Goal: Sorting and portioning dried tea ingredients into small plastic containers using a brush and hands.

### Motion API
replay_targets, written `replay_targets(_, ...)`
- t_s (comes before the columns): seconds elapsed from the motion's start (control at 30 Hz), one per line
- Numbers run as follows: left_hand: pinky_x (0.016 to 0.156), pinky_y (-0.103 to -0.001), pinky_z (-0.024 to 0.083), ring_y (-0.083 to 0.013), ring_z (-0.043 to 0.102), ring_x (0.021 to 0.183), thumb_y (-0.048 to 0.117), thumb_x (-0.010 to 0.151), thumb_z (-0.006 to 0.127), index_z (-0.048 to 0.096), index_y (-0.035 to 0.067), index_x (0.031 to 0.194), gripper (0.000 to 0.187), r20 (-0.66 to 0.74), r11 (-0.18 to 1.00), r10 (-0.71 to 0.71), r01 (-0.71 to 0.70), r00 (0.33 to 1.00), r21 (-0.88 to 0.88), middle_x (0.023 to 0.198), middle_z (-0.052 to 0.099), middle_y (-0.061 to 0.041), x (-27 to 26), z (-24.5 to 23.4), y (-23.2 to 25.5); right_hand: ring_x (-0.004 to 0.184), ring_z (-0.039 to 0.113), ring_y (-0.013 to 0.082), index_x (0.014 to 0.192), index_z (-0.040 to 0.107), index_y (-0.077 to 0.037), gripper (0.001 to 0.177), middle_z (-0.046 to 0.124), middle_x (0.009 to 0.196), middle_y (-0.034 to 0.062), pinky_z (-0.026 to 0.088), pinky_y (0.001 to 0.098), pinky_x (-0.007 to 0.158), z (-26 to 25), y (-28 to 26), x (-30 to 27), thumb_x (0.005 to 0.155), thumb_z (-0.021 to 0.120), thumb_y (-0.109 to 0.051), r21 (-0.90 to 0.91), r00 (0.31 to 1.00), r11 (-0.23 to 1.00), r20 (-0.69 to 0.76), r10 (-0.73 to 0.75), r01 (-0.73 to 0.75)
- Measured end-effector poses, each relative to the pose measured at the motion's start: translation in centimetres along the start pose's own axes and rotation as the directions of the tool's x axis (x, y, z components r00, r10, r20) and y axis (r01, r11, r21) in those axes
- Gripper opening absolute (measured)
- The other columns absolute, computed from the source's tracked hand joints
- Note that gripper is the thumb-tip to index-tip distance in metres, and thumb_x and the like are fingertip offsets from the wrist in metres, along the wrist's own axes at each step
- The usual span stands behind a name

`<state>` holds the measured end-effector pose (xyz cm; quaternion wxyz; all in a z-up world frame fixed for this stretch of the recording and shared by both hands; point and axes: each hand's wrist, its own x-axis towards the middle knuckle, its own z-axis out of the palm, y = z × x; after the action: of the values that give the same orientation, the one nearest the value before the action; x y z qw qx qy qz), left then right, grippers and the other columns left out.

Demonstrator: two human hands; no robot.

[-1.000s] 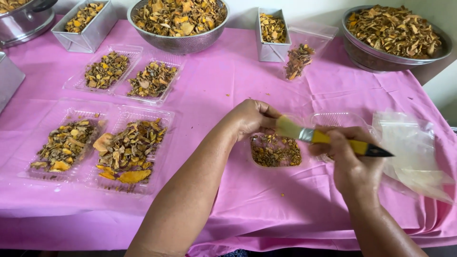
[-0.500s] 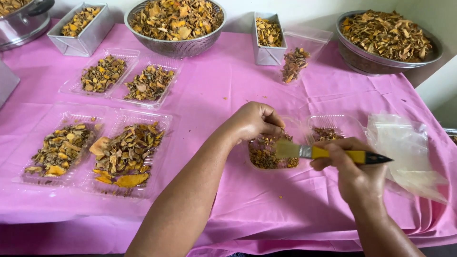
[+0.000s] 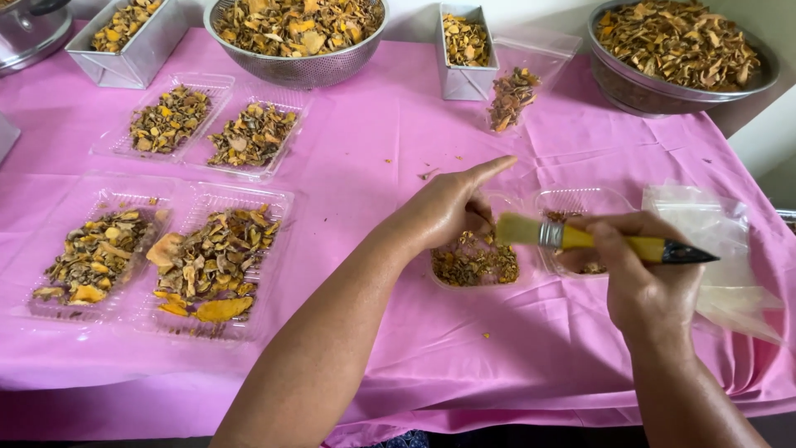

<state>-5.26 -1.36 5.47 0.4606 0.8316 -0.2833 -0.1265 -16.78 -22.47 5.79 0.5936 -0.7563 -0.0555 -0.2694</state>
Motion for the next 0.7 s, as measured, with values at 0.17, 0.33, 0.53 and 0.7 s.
replay_targets(0.17,0.069,-0.028,0.054,-0.0112,0.062,0.070,-0.010,0.090,0.058,0.019,0.039,0.164,0.098,0.015,0.998,-0.009,0.008,1.000,0.064,0.087,0.072,0.002,-0.8,-0.5,1.3,0.063,0.074,0.0336,0.098,0.064,0.007,0.009,0.075,0.099,0.0291,0.064,0.0374,0.057,0.0,1.7,0.9,0.099,0.059,-0.001,0.075,0.994,0.993,0.080,0.080,-0.086)
replay_targets(0.33,0.075,-0.028,0.062,-0.0121,0.074,0.079,-0.008,0.091,0.069,0.018,0.039,0.163,0.100,-0.010,0.992,0.022,-0.023,1.000,-0.125,0.086,0.075,-0.002,-1.0,-0.7,1.2,0.057,0.071,0.0295,0.096,0.064,0.005,0.009,0.073,0.094,0.0269,0.062,0.0370,0.053,-0.8,2.2,1.2,0.099,0.057,0.001,0.118,0.998,0.992,0.034,0.044,-0.047)
replay_targets(0.53,0.078,-0.029,0.063,-0.0155,0.077,0.082,-0.015,0.087,0.065,0.016,0.038,0.164,0.104,-0.030,0.991,-0.034,0.030,0.999,-0.133,0.092,0.077,-0.007,-1.1,-1.2,1.7,0.059,0.075,0.0310,0.090,0.064,0.004,0.010,0.077,0.099,0.0268,0.064,0.0377,0.049,-2.0,3.6,4.3,0.096,0.061,-0.003,0.078,0.963,0.987,0.245,0.115,-0.138)
replay_targets(0.7,0.075,-0.023,0.061,-0.0135,0.076,0.076,-0.005,0.086,0.074,0.055,0.013,0.147,0.066,-0.184,0.982,0.021,-0.055,0.983,-0.182,0.093,0.077,-0.007,1.2,0.3,-1.3,0.064,0.071,0.0247,0.098,0.060,0.001,0.016,0.071,0.094,0.0217,0.060,0.0293,0.052,-4.5,4.8,9.1,0.113,0.056,0.005,0.222,0.971,0.947,-0.118,-0.209,0.231)
